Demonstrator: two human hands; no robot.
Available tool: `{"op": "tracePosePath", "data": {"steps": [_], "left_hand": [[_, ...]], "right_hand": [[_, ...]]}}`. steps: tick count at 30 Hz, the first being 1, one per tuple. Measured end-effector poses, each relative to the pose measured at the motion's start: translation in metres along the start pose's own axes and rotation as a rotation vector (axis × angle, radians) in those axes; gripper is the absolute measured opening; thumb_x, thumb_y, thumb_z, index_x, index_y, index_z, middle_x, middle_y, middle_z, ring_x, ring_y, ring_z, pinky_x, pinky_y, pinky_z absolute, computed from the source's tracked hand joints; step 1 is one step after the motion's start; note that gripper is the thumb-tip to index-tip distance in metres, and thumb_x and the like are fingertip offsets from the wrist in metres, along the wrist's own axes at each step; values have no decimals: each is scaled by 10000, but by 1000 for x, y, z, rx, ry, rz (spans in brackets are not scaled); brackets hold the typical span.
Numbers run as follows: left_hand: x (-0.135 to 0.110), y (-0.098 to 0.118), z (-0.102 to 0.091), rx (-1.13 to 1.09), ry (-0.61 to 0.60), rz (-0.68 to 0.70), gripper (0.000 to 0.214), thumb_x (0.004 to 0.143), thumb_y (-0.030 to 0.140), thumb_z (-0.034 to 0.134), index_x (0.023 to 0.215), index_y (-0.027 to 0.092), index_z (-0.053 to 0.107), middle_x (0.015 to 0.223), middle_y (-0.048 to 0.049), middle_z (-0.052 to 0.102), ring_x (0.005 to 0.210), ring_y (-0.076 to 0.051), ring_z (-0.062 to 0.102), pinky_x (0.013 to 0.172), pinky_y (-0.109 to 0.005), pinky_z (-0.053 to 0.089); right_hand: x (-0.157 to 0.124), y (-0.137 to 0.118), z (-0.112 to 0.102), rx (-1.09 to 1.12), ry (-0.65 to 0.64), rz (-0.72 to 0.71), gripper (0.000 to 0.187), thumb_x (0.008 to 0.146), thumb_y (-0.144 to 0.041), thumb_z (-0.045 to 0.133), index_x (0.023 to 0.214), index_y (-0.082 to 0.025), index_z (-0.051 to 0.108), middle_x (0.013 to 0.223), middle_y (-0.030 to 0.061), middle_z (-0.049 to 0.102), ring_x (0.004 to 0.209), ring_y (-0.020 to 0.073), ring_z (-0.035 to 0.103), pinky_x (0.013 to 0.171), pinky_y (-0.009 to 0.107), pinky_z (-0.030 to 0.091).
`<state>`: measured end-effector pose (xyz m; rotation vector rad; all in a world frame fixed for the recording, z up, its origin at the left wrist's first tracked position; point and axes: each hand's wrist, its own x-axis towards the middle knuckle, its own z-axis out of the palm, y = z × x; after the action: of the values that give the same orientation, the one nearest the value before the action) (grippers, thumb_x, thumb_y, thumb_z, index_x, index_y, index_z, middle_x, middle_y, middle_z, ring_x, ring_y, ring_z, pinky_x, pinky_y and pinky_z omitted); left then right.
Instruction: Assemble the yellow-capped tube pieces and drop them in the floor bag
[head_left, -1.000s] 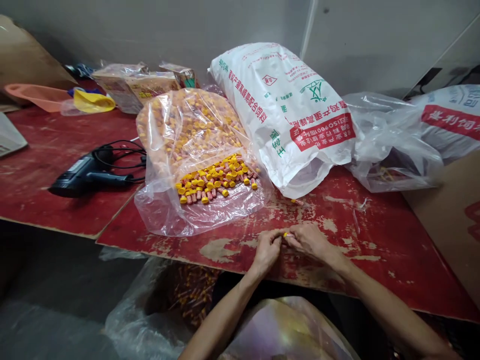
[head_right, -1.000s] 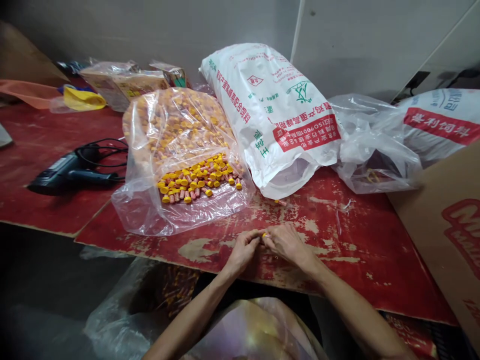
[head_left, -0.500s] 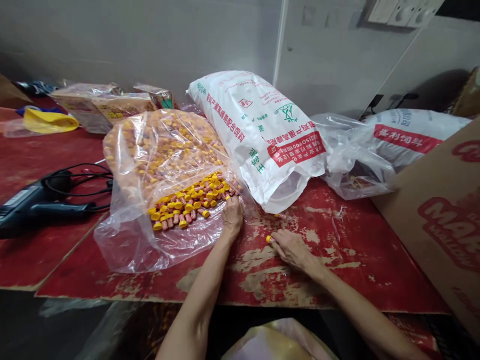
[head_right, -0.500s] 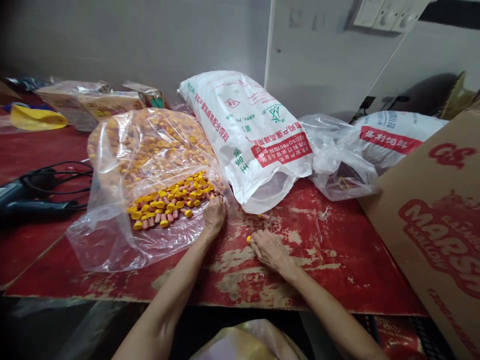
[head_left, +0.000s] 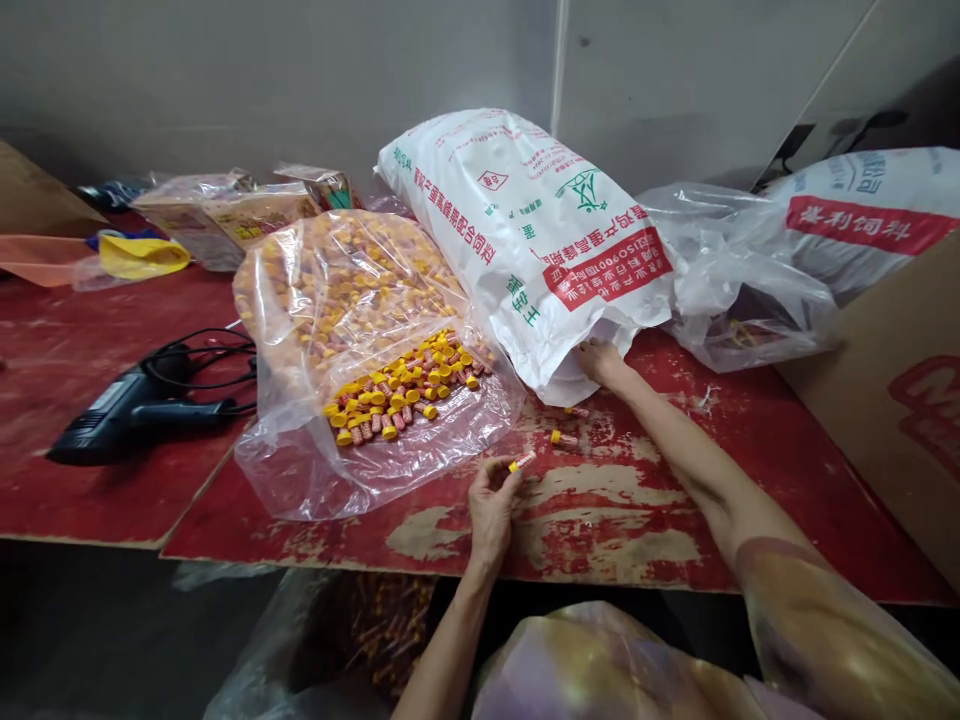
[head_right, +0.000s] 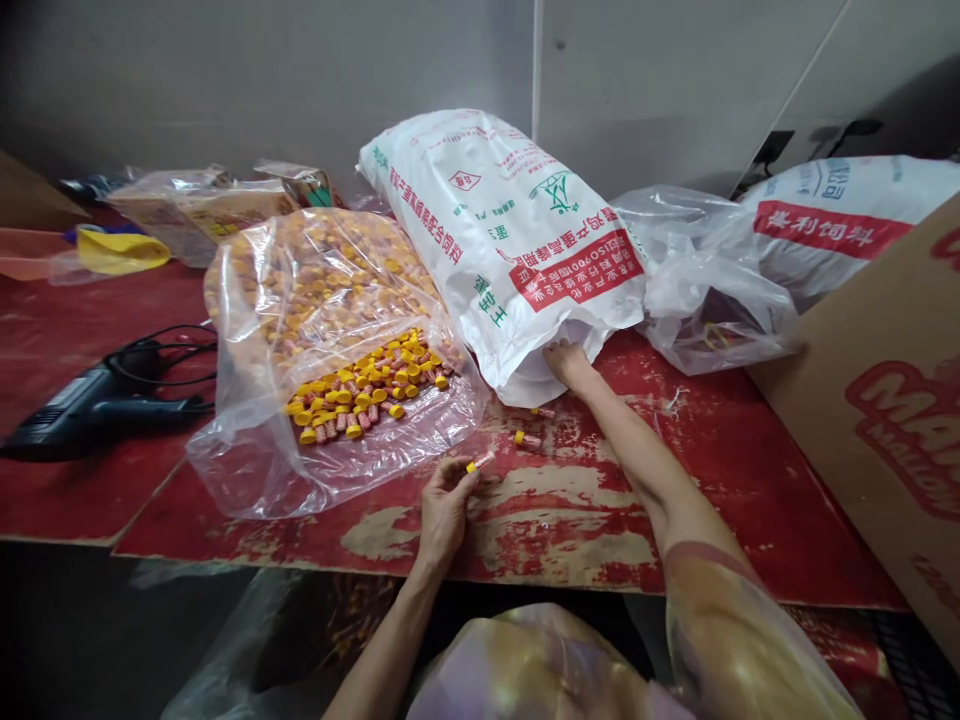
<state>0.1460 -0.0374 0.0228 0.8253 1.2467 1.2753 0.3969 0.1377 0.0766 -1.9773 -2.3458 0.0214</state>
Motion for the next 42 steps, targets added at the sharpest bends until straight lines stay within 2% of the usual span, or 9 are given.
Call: {"op": "tracePosePath", "data": {"steps": [4,9,12,18,24,30,34,38,42], "left_hand": [[-6,-1,1,-122,-40,-83,317,652,308,736,915,171,622,817,3,628,667,-103,592,635,-220,469],[-7,4,9,-205,-45,-94,377,599,265,773,911,164,586,820,5,614,659,-94,583,641,-220,486],[-12,4,18,-238,-76,-112,330,585,254,787,834,157,594,791,17,610,659,-89,578,646,-214,481],[-27,-1,22,-180,-93,-98,265,681,280,714,916,159,695,886,-31,677,769,-129,611,755,-249,486],[-34,-9,25,-138,-99,-76,285,715,215,607,981,168,695,994,-60,695,891,-173,633,795,-273,501],[-21,5,20,285,-386,-2,276,742,105,455,821,169,711,750,-32,679,660,-147,612,677,-275,498],[10,26,0,704,-36,342,226,795,126,476,856,169,689,785,-49,656,737,-165,593,743,-295,471],[61,56,-36,1014,287,460,270,814,81,428,960,134,649,886,-94,629,795,-193,581,734,-300,458],[109,73,-64,1432,84,537,342,767,24,433,1010,132,647,1101,-150,593,1018,-263,538,845,-348,426]], "right_hand": [[-31,-9,-3,74,82,66,282,830,-126,445,1080,-67,560,1042,188,579,877,244,532,695,319,397],[-127,-50,-5,1015,94,83,242,823,-305,535,1028,-175,540,848,30,608,693,150,560,616,252,437],[-162,-77,0,1179,4,15,237,807,-285,553,1021,-187,581,964,42,595,734,137,568,655,260,455],[-170,-100,14,904,7,-213,193,893,-264,495,1046,-181,577,959,68,607,877,176,570,774,301,455],[-173,-108,22,540,-32,-309,192,941,-238,390,933,-159,565,866,87,613,775,177,572,688,270,420],[-165,-106,8,189,-231,-238,218,916,-267,436,769,-174,569,694,54,625,591,163,549,544,269,259],[-157,-106,13,31,-236,-287,185,890,-207,435,752,-172,553,638,50,591,535,157,498,539,297,184],[-155,-99,26,92,-178,-346,148,890,-198,433,782,-172,531,705,49,568,624,153,488,595,281,246],[-153,-92,28,242,-182,-366,243,947,-287,395,761,-181,509,694,18,535,611,130,460,600,256,290]]}}
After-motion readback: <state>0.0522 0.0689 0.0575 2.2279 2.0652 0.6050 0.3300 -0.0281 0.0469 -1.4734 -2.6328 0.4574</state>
